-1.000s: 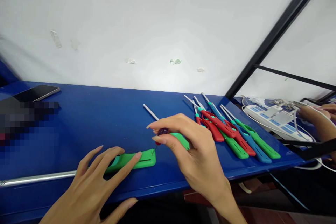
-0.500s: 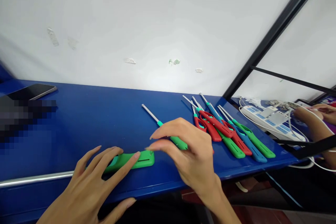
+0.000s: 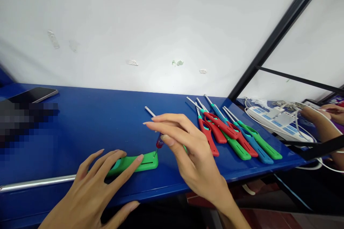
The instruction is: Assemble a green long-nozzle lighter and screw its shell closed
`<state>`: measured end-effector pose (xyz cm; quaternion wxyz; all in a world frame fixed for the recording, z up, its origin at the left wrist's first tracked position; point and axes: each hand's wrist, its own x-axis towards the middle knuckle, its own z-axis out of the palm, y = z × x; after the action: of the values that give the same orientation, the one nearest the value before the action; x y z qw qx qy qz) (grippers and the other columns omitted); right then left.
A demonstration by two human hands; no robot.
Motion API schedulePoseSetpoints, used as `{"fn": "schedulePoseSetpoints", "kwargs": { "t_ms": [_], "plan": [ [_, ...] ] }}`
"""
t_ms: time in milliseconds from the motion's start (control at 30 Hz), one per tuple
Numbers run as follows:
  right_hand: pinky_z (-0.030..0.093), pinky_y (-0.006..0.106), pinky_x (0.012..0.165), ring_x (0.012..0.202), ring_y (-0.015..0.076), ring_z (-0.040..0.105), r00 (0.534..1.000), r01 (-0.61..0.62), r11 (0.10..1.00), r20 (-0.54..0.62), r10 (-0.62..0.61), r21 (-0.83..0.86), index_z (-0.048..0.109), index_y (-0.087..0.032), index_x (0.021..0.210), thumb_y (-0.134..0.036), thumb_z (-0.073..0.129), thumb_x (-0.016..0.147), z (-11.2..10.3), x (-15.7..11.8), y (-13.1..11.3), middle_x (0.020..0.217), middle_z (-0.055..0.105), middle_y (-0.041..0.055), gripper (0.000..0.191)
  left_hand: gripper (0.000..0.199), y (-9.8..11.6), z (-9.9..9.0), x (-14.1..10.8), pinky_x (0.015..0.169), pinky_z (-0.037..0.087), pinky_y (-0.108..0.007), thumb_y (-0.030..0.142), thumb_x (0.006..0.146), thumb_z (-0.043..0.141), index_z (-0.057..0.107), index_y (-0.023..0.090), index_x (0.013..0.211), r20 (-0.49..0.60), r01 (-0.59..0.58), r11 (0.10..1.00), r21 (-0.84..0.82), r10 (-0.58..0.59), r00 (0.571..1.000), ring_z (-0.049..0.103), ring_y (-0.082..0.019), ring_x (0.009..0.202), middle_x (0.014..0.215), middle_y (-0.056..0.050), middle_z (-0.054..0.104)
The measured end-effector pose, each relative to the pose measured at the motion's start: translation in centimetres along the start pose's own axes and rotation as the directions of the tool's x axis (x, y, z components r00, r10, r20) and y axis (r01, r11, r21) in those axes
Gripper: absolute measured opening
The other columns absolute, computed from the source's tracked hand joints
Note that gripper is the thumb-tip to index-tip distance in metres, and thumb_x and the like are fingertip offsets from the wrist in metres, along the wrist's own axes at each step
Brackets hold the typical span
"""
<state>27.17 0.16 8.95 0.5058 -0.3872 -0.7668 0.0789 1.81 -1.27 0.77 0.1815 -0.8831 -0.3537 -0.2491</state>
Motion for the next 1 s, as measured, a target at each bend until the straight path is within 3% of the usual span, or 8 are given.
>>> {"fn": "schedulePoseSetpoints", "kwargs": {
  "t_ms": [133, 233, 433, 567, 667, 767, 833, 1000],
  "plan": [
    [0.062, 0.033, 0.079, 0.091, 0.0192, 0.074, 0.995, 0.039, 0.993, -0.100, -0.028, 0.112, 0.083, -0.033, 0.123, -0.009, 0.067, 0.105, 0.6, -0.2, 0.3, 0.100, 0.081, 0.0006, 0.034, 0.069, 0.2, -0.1, 0.1, 0.105, 0.050, -0.055, 0.045, 0.098, 0.068, 0.052, 0.025, 0.162, -0.006, 0.018, 1.000, -0.002, -0.018, 1.000, 0.065, -0.034, 0.123, 0.136, -0.014, 0.071],
    [0.058, 0.033, 0.071, 0.081, 0.0190, 0.068, 0.979, 0.049, 0.999, -0.197, -0.046, 0.007, 0.086, -0.031, 0.109, -0.012, 0.080, 0.097, 0.9, -0.3, 0.5, 0.090, 0.075, 0.0010, 0.024, 0.070, 0.3, -0.2, 0.0, 0.105, 0.050, -0.055, 0.046, 0.098, 0.068, 0.052, 0.025, 0.163, 0.002, 0.012, 1.000, -0.004, -0.012, 1.000, 0.065, -0.034, 0.123, 0.136, -0.013, 0.071],
    [0.063, 0.033, 0.083, 0.098, 0.0197, 0.076, 0.999, -0.006, 1.000, -0.035, 0.006, 0.012, 0.082, -0.031, 0.123, -0.011, 0.061, 0.108, -0.3, -0.1, 0.1, 0.110, 0.081, 0.0026, 0.033, 0.070, 0.2, 0.0, -0.2, 0.106, 0.048, -0.057, 0.046, 0.099, 0.067, 0.052, 0.023, 0.163, -0.005, -0.007, 1.000, 0.015, 0.007, 1.000, 0.065, -0.035, 0.124, 0.137, -0.015, 0.071],
    [0.062, 0.032, 0.072, 0.083, 0.0190, 0.072, 0.993, -0.016, 0.998, -0.115, 0.010, -0.054, 0.085, -0.032, 0.113, -0.013, 0.075, 0.101, -0.1, -0.2, 0.0, 0.095, 0.079, 0.0013, 0.024, 0.070, 0.2, 0.1, -0.1, 0.106, 0.048, -0.057, 0.048, 0.100, 0.066, 0.051, 0.023, 0.164, -0.007, -0.010, 1.000, 0.020, 0.010, 1.000, 0.064, -0.035, 0.124, 0.137, -0.015, 0.071],
    [0.063, 0.032, 0.074, 0.086, 0.0185, 0.072, 0.991, -0.023, 0.991, -0.135, 0.005, -0.129, 0.085, -0.031, 0.118, -0.017, 0.076, 0.102, -0.1, -0.2, -0.2, 0.100, 0.077, 0.0030, 0.023, 0.070, 0.0, 0.2, -0.2, 0.107, 0.047, -0.057, 0.049, 0.101, 0.065, 0.051, 0.023, 0.164, -0.012, -0.012, 0.999, 0.031, 0.012, 1.000, 0.064, -0.036, 0.126, 0.138, -0.016, 0.071],
    [0.065, 0.032, 0.087, 0.108, 0.0196, 0.076, 0.999, -0.030, 0.999, -0.028, 0.030, -0.020, 0.082, -0.031, 0.124, -0.012, 0.062, 0.108, -0.1, -0.4, -0.6, 0.120, 0.080, 0.0036, 0.032, 0.068, -0.1, 0.4, -0.4, 0.108, 0.045, -0.057, 0.048, 0.102, 0.063, 0.050, 0.023, 0.164, -0.022, -0.016, 0.999, 0.037, 0.016, 1.000, 0.063, -0.036, 0.126, 0.139, -0.016, 0.070],
    [0.065, 0.031, 0.088, 0.106, 0.0185, 0.077, 0.999, -0.035, 0.996, -0.010, 0.036, 0.078, 0.080, -0.032, 0.125, -0.008, 0.059, 0.108, 0.2, -0.5, -0.7, 0.116, 0.083, 0.0013, 0.036, 0.068, -0.2, 0.5, -0.5, 0.108, 0.045, -0.056, 0.049, 0.103, 0.061, 0.050, 0.024, 0.165, -0.027, -0.018, 0.999, 0.033, 0.019, 0.999, 0.063, -0.035, 0.125, 0.138, -0.015, 0.070],
    [0.063, 0.032, 0.069, 0.081, 0.0197, 0.072, 0.967, 0.113, 0.990, -0.219, -0.130, -0.089, 0.083, -0.029, 0.113, -0.013, 0.082, 0.096, 1.3, -0.9, 0.0, 0.090, 0.078, 0.0017, 0.024, 0.068, -0.1, 0.4, -0.4, 0.108, 0.045, -0.056, 0.049, 0.103, 0.061, 0.049, 0.023, 0.165, -0.034, -0.021, 0.999, 0.027, 0.021, 0.999, 0.063, -0.035, 0.125, 0.137, -0.015, 0.070]
  ]
}}
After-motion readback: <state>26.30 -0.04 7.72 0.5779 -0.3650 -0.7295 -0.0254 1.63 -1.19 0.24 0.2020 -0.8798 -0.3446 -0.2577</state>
